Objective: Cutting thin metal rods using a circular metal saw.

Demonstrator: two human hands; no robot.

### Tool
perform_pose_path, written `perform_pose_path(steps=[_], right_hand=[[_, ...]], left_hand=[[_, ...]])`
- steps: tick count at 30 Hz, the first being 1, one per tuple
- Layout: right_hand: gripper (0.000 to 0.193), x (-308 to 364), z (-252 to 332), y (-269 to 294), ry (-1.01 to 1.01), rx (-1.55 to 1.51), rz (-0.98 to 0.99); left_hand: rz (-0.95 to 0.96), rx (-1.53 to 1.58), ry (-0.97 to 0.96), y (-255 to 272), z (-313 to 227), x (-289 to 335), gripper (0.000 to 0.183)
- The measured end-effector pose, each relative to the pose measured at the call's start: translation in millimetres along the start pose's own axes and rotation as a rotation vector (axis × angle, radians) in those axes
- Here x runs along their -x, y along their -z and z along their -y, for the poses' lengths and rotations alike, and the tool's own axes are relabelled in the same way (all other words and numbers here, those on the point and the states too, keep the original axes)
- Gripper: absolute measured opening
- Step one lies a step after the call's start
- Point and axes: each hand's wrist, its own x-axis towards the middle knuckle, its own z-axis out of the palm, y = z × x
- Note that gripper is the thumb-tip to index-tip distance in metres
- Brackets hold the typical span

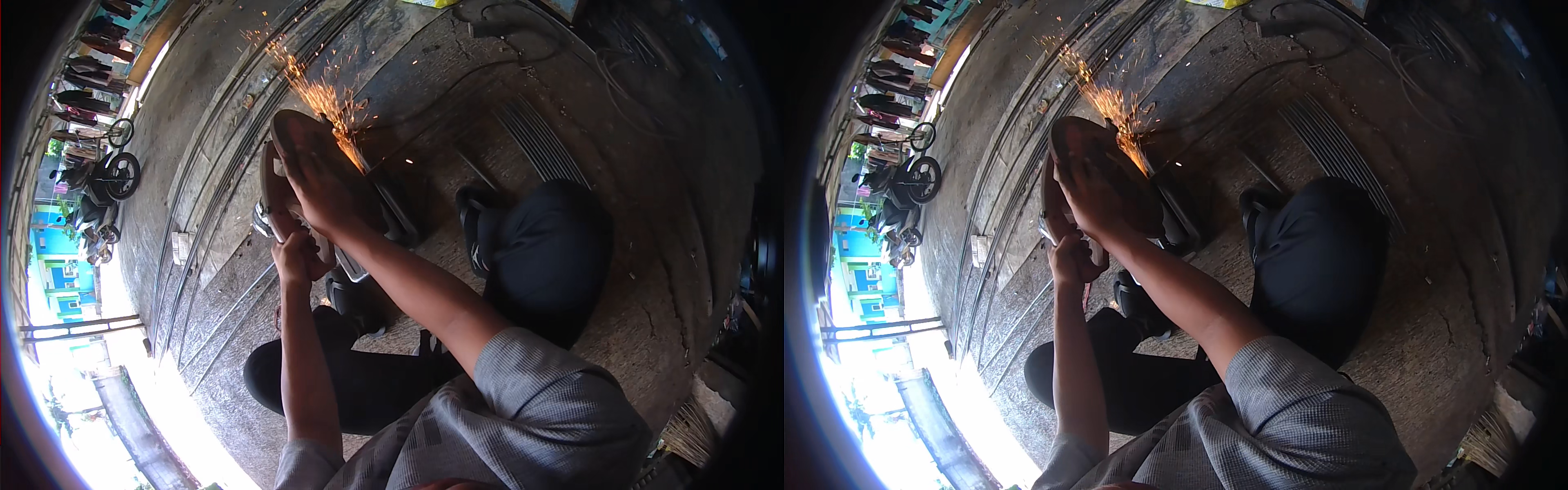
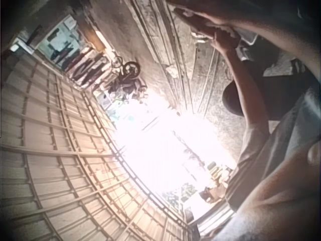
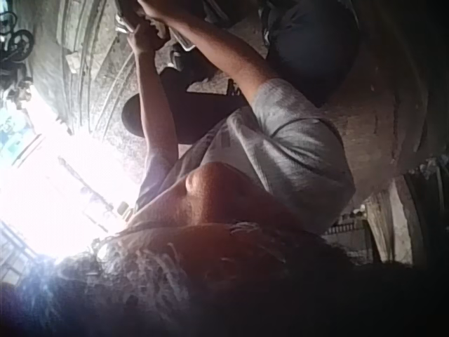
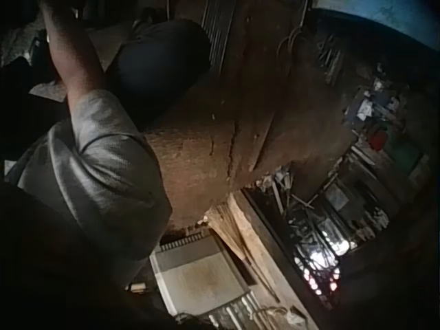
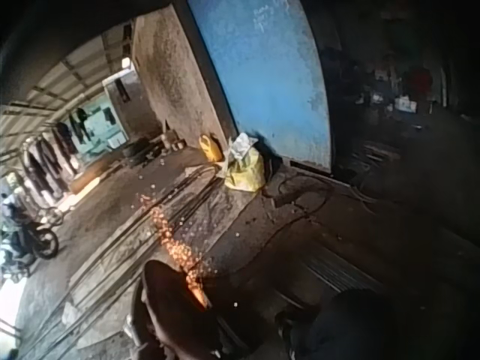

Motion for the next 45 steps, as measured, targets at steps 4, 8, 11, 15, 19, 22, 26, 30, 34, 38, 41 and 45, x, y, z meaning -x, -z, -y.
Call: perform_pose_path(steps=[4,8,11,15,19,22,26,30,34,38,41,45], right_hand=[[0.057,1,-1,1,0.006,0.022,0.004],[0.058,0,2,4,0.015,0.04,0.004],[0.057,-1,3,7,0.007,0.038,0.009],[0.056,-2,4,10,0.007,0.075,0.015],[0.056,-1,0,5,0.023,0.08,-0.028],[0.055,-1,1,3,0.016,0.044,-0.015],[0.055,-1,1,3,0.031,0.062,-0.022],[0.056,0,0,4,0.031,0.061,-0.022],[0.055,-1,3,5,0.033,0.052,-0.017],[0.057,0,0,4,0.023,0.035,-0.017],[0.058,1,0,5,0.025,0.055,-0.009],[0.058,0,1,5,0.022,0.032,-0.012]], left_hand=[[-0.004,0.002,0.015,0,1,0,0.029],[-0.007,0.006,0.008,2,3,-1,0.029],[0.0,-0.02,0.012,3,2,-1,0.031],[0.013,0.006,-0.004,2,3,-1,0.032],[0.001,0.02,-0.002,-1,4,-1,0.032],[-0.013,-0.013,-0.008,3,6,-2,0.027],[0.016,0.017,0.022,6,8,-4,0.034],[0.003,0.017,0.006,3,6,-1,0.033],[0.012,0.002,0.011,8,8,-3,0.034],[0.021,0.008,-0.003,3,7,-2,0.033],[0.009,-0.013,0.0,3,7,-1,0.032],[0.002,-0.026,0.002,3,5,0,0.029]])
